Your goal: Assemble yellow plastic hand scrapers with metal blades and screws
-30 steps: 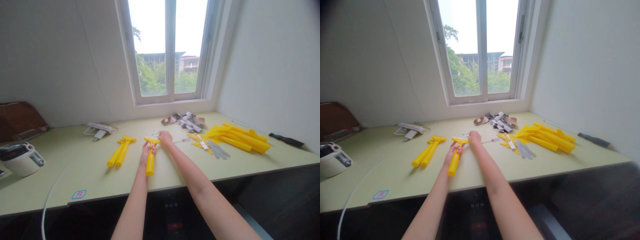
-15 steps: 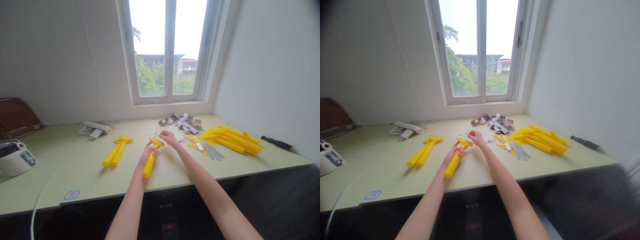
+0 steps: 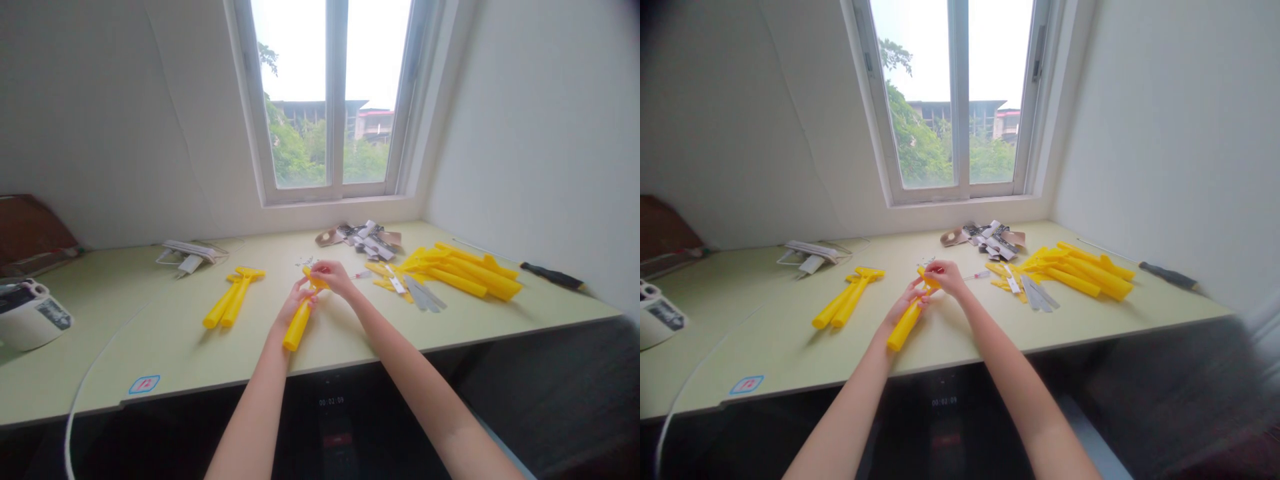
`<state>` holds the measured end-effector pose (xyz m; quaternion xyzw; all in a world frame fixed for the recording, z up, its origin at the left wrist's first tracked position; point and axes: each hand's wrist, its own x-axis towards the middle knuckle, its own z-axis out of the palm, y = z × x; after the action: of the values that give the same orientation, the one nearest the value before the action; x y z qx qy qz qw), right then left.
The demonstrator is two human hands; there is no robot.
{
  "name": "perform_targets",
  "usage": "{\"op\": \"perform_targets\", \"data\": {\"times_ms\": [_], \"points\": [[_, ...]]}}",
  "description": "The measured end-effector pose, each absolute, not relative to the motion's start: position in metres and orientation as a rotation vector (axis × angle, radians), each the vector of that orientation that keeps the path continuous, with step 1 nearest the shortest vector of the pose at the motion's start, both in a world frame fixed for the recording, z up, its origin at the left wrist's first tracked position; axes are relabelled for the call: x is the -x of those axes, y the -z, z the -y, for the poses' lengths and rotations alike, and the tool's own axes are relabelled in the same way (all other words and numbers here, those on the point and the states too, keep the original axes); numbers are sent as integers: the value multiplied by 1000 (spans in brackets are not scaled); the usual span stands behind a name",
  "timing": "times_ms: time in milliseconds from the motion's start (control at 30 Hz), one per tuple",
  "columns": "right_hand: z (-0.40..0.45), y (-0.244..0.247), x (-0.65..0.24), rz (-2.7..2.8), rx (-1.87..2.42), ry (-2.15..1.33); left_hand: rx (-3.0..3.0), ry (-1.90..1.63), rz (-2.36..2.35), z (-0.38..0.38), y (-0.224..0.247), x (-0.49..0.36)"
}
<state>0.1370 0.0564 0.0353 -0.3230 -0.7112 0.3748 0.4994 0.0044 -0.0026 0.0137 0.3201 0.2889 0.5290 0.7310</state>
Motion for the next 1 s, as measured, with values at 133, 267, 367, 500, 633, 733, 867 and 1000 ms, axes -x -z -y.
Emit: {"op": "perform_targets", "data": {"times_ms": [133,267,367,500,633,733,867,1000], "points": [[-56,-33,-137,1721,791,-909,-693,-1155,-639,1,-13,-4],[-55,-30,-136,1664,794,-939,-718,-1153,-620,1,-13,-5],[-54,-29,-135,1590,777,-1049,-727,-1151,-601,1,-13,-5],[-53,-30,-137,1512,778,-1128,-722,-1146,-604,3,-15,-6],[-54,-29,-139,1495,819,-1111,-726,-1148,-623,6,-18,-6],[-55,-26,-139,1493,827,-1109,-728,-1152,-622,7,-19,-7],[-56,-21,-138,1486,828,-1118,-721,-1130,-626,5,-17,-6],[-56,-20,-137,1501,873,-985,-698,-1134,-613,3,-17,-6]]}}
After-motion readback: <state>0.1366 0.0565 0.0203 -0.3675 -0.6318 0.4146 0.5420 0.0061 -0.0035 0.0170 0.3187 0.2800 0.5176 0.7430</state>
